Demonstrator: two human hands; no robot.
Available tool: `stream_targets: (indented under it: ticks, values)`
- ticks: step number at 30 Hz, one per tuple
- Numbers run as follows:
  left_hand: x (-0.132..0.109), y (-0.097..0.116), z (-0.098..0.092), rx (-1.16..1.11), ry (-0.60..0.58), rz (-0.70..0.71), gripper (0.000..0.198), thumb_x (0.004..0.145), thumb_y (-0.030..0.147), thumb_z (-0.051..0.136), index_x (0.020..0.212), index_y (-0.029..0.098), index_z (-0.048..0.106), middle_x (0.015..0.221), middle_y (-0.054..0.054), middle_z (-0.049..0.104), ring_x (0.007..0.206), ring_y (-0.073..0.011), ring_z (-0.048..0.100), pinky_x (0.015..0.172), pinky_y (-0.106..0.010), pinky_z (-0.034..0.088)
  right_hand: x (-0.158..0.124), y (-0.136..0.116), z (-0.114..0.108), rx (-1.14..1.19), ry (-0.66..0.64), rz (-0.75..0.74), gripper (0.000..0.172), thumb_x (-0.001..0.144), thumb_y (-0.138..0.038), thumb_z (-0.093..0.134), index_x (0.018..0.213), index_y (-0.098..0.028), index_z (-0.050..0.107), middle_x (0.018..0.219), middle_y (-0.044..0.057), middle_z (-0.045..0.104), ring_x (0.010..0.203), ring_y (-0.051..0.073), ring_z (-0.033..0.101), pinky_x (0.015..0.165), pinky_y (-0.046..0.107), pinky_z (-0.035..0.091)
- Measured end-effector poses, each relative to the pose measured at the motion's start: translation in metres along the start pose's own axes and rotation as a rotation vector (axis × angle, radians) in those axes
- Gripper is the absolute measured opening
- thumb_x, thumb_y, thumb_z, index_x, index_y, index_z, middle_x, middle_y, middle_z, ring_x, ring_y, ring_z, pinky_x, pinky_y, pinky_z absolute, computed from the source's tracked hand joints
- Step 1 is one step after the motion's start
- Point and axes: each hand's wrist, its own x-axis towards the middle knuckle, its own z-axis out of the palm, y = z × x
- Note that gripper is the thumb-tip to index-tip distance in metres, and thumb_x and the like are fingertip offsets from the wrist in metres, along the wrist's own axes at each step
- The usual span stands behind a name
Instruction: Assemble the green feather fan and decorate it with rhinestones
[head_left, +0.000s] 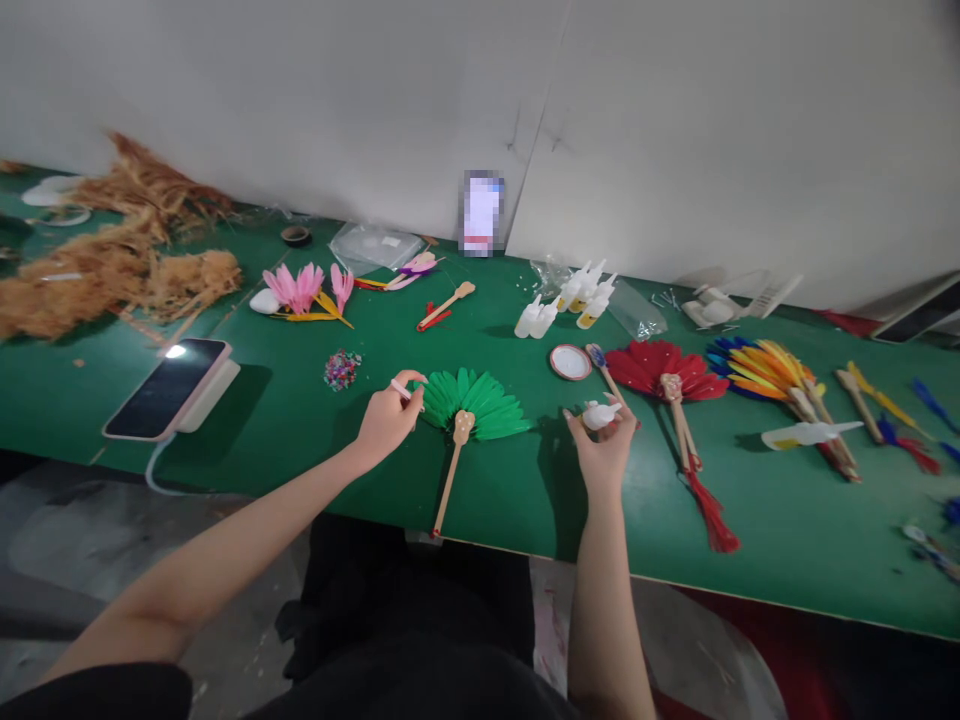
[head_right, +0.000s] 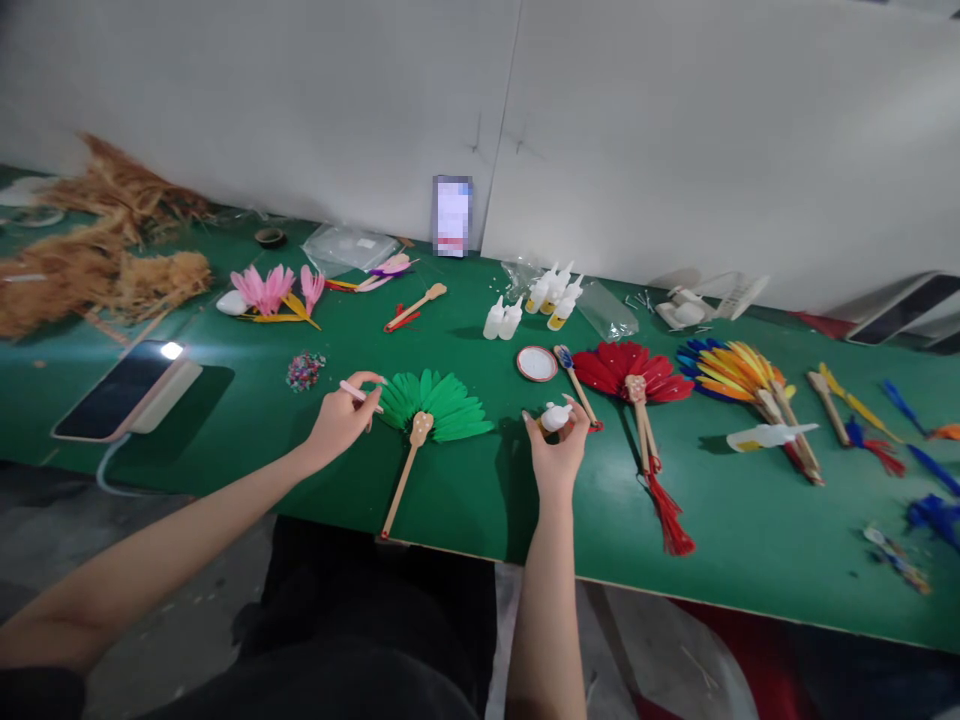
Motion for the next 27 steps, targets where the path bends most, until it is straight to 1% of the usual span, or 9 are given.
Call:
stream_targets:
  ticks: [4,7,9,11,13,16,18,20,27]
  values:
    - [-0.001,-0.001,0.0,-0.01,0.004,-0.012,0.028,0.093,0.04,0.045,0.11,0.021,0.057,0.042,0.005,0.054,0.066,-0.022,0.071,0.053,-0.025,0.044,-0.006,-0.016,-0.003,-0.082,0.204,-0.153,0.08,0.069,-0.044,0.077,0.133,-0.021,0.034,0.123,0.014,0.048,0.115,0.029,0.054,0.102,0.054,0.042]
    - [-0.002,-0.002,0.001,-0.024,0.012,-0.023,0.027,0.093,0.04,0.046,0.109,0.021,0.057,0.041,0.006,0.052,0.067,-0.0219,0.072,0.054,-0.024,0.044,-0.026,-0.037,-0.001,-0.15,0.286,-0.289,0.053,0.085,-0.04,0.063,0.129,-0.023,0.039,0.118,0.014,0.048,0.114,0.031,0.05,0.102,0.059,0.038]
    - [-0.001,-0.002,0.002,-0.031,0.016,-0.03,0.027,0.092,0.04,0.046,0.108,0.021,0.057,0.041,0.006,0.052,0.067,-0.0218,0.072,0.055,-0.024,0.045,-0.046,-0.053,0.009,-0.181,0.138,-0.384,0.028,0.087,-0.035,0.062,0.112,-0.025,0.055,0.093,0.009,0.056,0.091,0.027,0.058,0.09,0.055,0.047]
    - [-0.001,-0.002,0.001,-0.036,0.021,-0.035,0.026,0.092,0.041,0.047,0.107,0.022,0.057,0.042,0.006,0.053,0.065,-0.0215,0.071,0.055,-0.024,0.045,-0.068,-0.069,0.025,-0.198,-0.137,-0.473,0.014,0.085,-0.031,0.064,0.099,-0.028,0.066,0.077,0.004,0.06,0.072,0.022,0.059,0.073,0.042,0.054]
    - [-0.001,-0.001,0.001,-0.038,0.029,-0.041,0.026,0.091,0.041,0.047,0.106,0.022,0.057,0.042,0.006,0.054,0.061,-0.0208,0.069,0.055,-0.025,0.044,-0.088,-0.081,0.044,-0.213,-0.318,-0.536,0.016,0.083,-0.032,0.067,0.098,-0.03,0.07,0.085,0.006,0.064,0.08,0.023,0.062,0.071,0.039,0.055]
    - [-0.001,0.001,-0.002,-0.037,0.04,-0.05,0.025,0.09,0.039,0.049,0.106,0.022,0.058,0.044,0.007,0.055,0.052,-0.0187,0.065,0.054,-0.025,0.044,-0.106,-0.091,0.07,-0.28,-0.491,-0.593,0.025,0.086,-0.033,0.063,0.109,-0.027,0.071,0.127,0.013,0.057,0.121,0.031,0.052,0.097,0.05,0.048]
    - [-0.001,0.002,-0.003,-0.038,0.047,-0.053,0.024,0.089,0.038,0.049,0.105,0.022,0.058,0.045,0.007,0.055,0.047,-0.0171,0.061,0.054,-0.024,0.044,-0.11,-0.091,0.083,-0.355,-0.547,-0.616,0.029,0.089,-0.035,0.059,0.113,-0.024,0.069,0.142,0.015,0.045,0.136,0.034,0.038,0.107,0.056,0.038]
    - [-0.001,0.003,-0.004,-0.041,0.057,-0.055,0.023,0.089,0.038,0.049,0.104,0.022,0.058,0.045,0.007,0.054,0.044,-0.0161,0.059,0.053,-0.024,0.043,-0.111,-0.088,0.09,-0.416,-0.569,-0.626,0.031,0.091,-0.036,0.056,0.115,-0.022,0.068,0.147,0.015,0.039,0.141,0.035,0.031,0.112,0.059,0.031]
    - [0.0,0.003,-0.004,-0.063,0.083,-0.067,0.021,0.088,0.034,0.05,0.102,0.022,0.059,0.047,0.007,0.054,0.043,-0.0147,0.057,0.052,-0.024,0.042,-0.112,-0.08,0.093,-0.459,-0.556,-0.602,0.029,0.093,-0.033,0.053,0.115,-0.022,0.068,0.15,0.014,0.038,0.142,0.033,0.03,0.113,0.062,0.026]
